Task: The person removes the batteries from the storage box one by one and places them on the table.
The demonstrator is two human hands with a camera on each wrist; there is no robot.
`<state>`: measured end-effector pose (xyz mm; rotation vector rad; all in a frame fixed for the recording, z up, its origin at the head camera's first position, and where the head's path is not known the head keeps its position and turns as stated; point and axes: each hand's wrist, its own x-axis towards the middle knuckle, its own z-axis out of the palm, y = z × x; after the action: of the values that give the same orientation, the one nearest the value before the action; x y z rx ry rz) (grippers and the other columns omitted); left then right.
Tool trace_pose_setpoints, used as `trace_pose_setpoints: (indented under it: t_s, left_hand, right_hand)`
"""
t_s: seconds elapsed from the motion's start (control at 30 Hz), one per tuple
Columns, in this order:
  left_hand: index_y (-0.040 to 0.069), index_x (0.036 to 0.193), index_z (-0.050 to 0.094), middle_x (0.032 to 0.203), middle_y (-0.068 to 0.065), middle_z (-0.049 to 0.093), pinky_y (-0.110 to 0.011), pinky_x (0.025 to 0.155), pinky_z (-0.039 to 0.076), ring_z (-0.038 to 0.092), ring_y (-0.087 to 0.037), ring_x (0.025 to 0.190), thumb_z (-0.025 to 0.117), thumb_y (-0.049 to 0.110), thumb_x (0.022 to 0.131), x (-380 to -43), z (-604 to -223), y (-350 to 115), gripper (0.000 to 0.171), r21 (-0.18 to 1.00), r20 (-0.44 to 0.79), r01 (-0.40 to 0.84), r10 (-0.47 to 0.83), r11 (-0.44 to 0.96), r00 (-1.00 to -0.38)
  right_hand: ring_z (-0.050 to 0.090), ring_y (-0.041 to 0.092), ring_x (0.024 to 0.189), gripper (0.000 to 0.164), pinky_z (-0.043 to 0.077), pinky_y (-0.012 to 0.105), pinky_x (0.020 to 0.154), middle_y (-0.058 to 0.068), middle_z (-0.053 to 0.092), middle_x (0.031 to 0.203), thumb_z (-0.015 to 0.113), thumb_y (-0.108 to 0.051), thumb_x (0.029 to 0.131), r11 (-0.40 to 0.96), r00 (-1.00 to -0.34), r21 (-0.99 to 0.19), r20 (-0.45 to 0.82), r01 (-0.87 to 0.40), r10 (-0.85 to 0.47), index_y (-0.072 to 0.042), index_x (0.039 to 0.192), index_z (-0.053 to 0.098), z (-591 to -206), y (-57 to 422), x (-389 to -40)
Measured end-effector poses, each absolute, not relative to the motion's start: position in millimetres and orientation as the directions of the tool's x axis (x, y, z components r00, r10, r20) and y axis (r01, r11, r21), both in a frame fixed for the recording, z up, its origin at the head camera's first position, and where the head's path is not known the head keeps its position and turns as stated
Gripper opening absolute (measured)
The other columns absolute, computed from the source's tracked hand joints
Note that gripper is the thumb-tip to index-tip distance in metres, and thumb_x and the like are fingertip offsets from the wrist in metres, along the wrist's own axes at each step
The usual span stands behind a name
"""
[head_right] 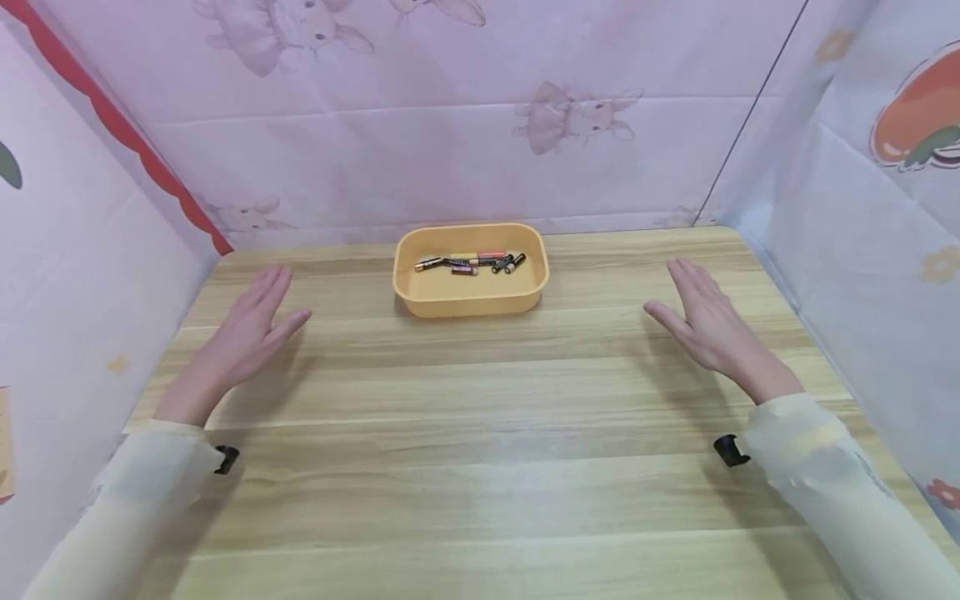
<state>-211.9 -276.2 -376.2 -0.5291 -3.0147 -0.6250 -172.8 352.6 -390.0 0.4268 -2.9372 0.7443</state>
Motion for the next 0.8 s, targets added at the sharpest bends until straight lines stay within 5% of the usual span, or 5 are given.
trace_pose_setpoints:
  t_s: [0.27, 0.5, 0.8]
  left_hand:
    - [0.014, 0.167, 0.0, 0.173, -0.003, -0.005, -0.053, 0.126, 0.005, -0.003, -0.024, 0.157, 0.039, 0.062, 0.106, -228, -372, -242, 0.086, 0.573, 0.068, 0.281, 0.297, 0.77, -0.953]
    - [0.012, 0.167, 0.005, 0.173, -0.006, 0.0, -0.048, 0.127, 0.006, 0.002, -0.027, 0.157, 0.042, 0.055, 0.108, -243, -380, -213, 0.082, 0.652, 0.084, 0.251, 0.261, 0.715, -0.962]
    - [0.01, 0.167, 0.01, 0.173, -0.01, 0.009, -0.047, 0.126, 0.016, 0.015, -0.032, 0.156, 0.043, 0.055, 0.108, -259, -398, -180, 0.082, 0.757, 0.031, 0.168, 0.222, 0.631, -0.974]
  right_hand:
    - [0.01, 0.051, 0.152, 0.08, 0.01, 0.064, 0.122, 0.033, 0.01, 0.166, 0.048, -0.04, 0.111, 0.797, -0.963, -0.541, 0.116, -0.267, -0.244, 0.006, 0.163, 0.008, -385, 327, -194]
    - [0.031, 0.054, 0.143, 0.076, 0.032, 0.069, 0.111, 0.028, 0.02, 0.166, 0.046, -0.043, 0.111, 0.741, -0.975, -0.634, 0.115, -0.221, -0.193, 0.002, 0.164, 0.014, -388, 306, -211]
    - [0.031, 0.049, 0.146, 0.072, 0.032, 0.064, 0.115, 0.024, 0.022, 0.167, 0.042, -0.043, 0.112, 0.679, -0.977, -0.707, 0.085, -0.197, -0.195, 0.001, 0.164, 0.018, -403, 280, -228]
